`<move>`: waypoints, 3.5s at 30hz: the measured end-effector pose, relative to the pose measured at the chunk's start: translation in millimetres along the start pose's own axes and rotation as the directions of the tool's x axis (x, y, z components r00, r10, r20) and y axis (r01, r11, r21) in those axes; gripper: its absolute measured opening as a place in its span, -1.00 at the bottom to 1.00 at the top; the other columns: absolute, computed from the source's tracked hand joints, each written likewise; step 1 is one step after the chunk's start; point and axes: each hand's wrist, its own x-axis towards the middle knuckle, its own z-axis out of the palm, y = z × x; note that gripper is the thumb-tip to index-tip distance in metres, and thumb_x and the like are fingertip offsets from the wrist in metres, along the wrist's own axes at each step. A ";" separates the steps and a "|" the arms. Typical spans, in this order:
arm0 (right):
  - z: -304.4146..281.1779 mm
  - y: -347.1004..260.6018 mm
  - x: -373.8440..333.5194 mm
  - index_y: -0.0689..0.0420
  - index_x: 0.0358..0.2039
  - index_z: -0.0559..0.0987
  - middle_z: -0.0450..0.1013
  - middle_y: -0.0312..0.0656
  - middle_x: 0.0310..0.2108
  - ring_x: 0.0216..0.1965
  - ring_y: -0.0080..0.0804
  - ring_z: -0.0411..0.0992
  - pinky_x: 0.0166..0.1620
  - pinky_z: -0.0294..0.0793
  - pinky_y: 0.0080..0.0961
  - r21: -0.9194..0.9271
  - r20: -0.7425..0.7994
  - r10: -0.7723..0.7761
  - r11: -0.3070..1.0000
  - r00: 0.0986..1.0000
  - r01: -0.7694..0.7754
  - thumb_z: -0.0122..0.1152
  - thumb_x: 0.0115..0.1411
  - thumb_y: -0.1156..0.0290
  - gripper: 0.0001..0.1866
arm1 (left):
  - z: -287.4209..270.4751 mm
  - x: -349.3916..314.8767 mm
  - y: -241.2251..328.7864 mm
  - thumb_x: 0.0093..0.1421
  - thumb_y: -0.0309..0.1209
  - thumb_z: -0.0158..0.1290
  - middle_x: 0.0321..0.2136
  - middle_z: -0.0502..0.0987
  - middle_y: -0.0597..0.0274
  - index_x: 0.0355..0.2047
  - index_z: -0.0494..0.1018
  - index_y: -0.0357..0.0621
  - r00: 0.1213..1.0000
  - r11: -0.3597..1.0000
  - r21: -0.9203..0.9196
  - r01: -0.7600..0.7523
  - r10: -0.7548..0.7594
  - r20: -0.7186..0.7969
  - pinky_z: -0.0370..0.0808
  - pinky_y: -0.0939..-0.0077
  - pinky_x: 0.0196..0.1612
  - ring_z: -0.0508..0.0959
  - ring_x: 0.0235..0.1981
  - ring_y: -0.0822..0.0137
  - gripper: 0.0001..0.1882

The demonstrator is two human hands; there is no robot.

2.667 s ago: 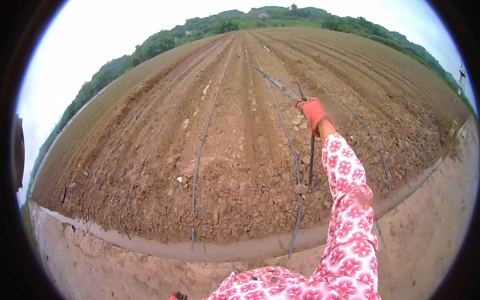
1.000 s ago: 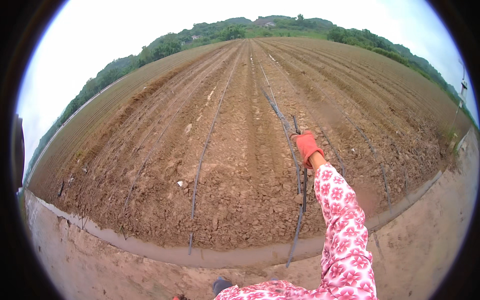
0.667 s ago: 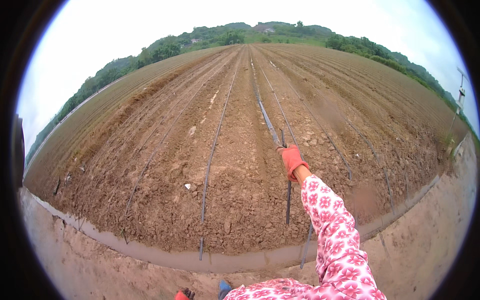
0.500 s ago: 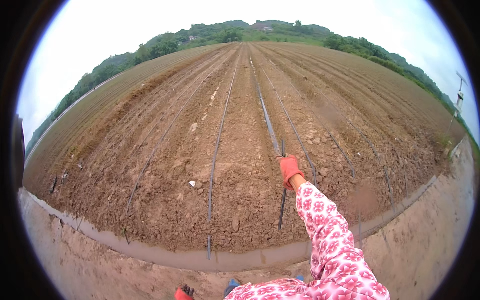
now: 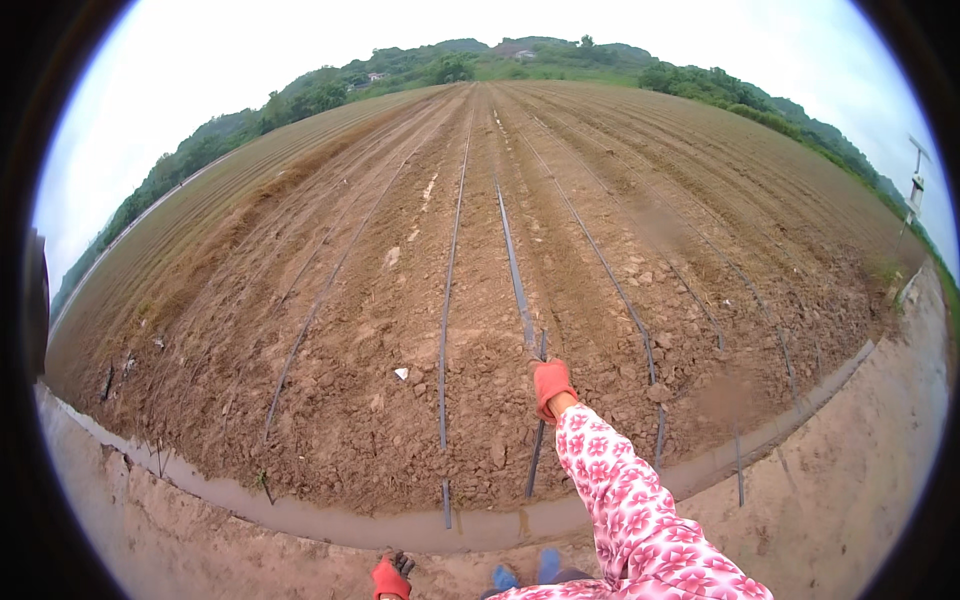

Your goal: The person walks along a muddy field and uses a small knife to cut and adjust black irrigation pipes laid in rows. They repeatedly cut sections of the pipe and reposition them along the furrows.

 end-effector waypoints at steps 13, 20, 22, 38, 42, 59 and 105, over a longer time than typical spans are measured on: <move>-5.5 67.3 33.9 0.08 -0.60 0.34 0.18 -0.31 -0.70 -0.65 -0.44 0.19 -0.55 0.21 -0.48 -0.273 -0.044 -0.041 0.962 0.998 0.027 -0.04 0.10 0.22 -0.76 | 1.9 -86.4 23.9 0.22 -0.12 -0.24 0.10 0.12 -0.06 0.09 0.07 -0.35 0.993 0.995 -0.017 -0.100 0.101 0.064 0.27 0.25 0.09 0.16 0.11 0.08 -0.41; 1.2 63.7 16.3 0.21 -0.48 0.45 0.35 -0.12 -0.59 -0.56 -0.22 0.32 -0.47 0.30 -0.37 -0.027 -0.036 0.145 0.989 0.989 -0.146 0.07 -0.02 0.20 -0.71 | -30.5 -84.4 15.2 0.22 -0.11 -0.23 0.05 0.21 -0.01 0.07 0.11 -0.37 0.916 0.696 0.596 -0.400 0.321 0.240 0.31 0.30 0.06 0.26 0.04 0.07 -0.42; -9.4 71.6 24.8 0.26 -0.45 0.45 0.37 -0.09 -0.57 -0.55 -0.21 0.33 -0.46 0.29 -0.34 -0.033 -0.097 0.158 0.986 0.983 -0.162 0.12 -0.07 0.20 -0.66 | -17.0 -73.6 6.3 0.22 -0.11 -0.24 0.04 0.22 0.01 0.07 0.11 -0.37 0.905 0.695 0.579 -0.425 0.324 0.275 0.30 0.30 0.07 0.27 0.04 0.08 -0.42; -11.6 164.5 64.5 0.24 -0.43 0.51 0.45 0.07 -0.45 -0.35 -0.04 0.45 -0.35 0.40 -0.27 -0.373 -0.043 0.031 0.927 0.999 -0.045 0.16 -0.11 0.10 -0.59 | 87.1 -137.1 4.0 0.23 -0.20 -0.43 0.15 0.10 0.09 0.14 0.01 -0.27 0.990 0.965 0.224 -0.138 0.128 0.057 0.11 0.11 0.16 0.21 0.11 0.09 -0.46; -10.3 128.8 41.4 0.25 -0.41 0.52 0.45 0.10 -0.42 -0.33 -0.02 0.44 -0.33 0.40 -0.26 -0.215 -0.067 0.189 0.956 0.980 -0.199 0.17 -0.11 0.08 -0.56 | 16.6 -65.1 -16.5 0.21 -0.24 -0.41 0.15 0.09 0.10 0.13 0.02 -0.28 0.996 0.992 0.116 -0.051 0.043 0.074 0.11 0.13 0.16 0.21 0.10 0.07 -0.47; -3.7 195.8 53.5 0.10 -0.47 0.53 0.48 -0.10 -0.51 -0.43 -0.23 0.46 -0.39 0.39 -0.34 -0.387 -0.044 0.208 0.898 0.977 -0.209 0.05 -0.06 0.30 -0.82 | 165.2 -158.3 3.9 0.22 0.00 -0.30 0.11 0.14 0.02 0.11 0.05 -0.35 0.996 0.979 0.202 0.005 0.013 -0.088 0.23 0.28 0.10 0.24 0.06 0.07 -0.33; 85.3 176.9 19.0 0.37 -0.33 0.37 0.28 -0.21 -0.57 -0.60 -0.44 0.15 -0.52 0.16 -0.43 0.131 0.033 0.342 0.930 0.939 -0.344 0.15 -0.02 0.39 -0.68 | 38.3 -54.9 69.8 0.06 -0.40 -0.04 -0.51 0.47 0.17 -0.36 0.41 -0.20 0.894 0.965 -0.091 -0.246 0.190 -0.406 0.46 0.47 -0.54 0.46 -0.56 0.31 -0.83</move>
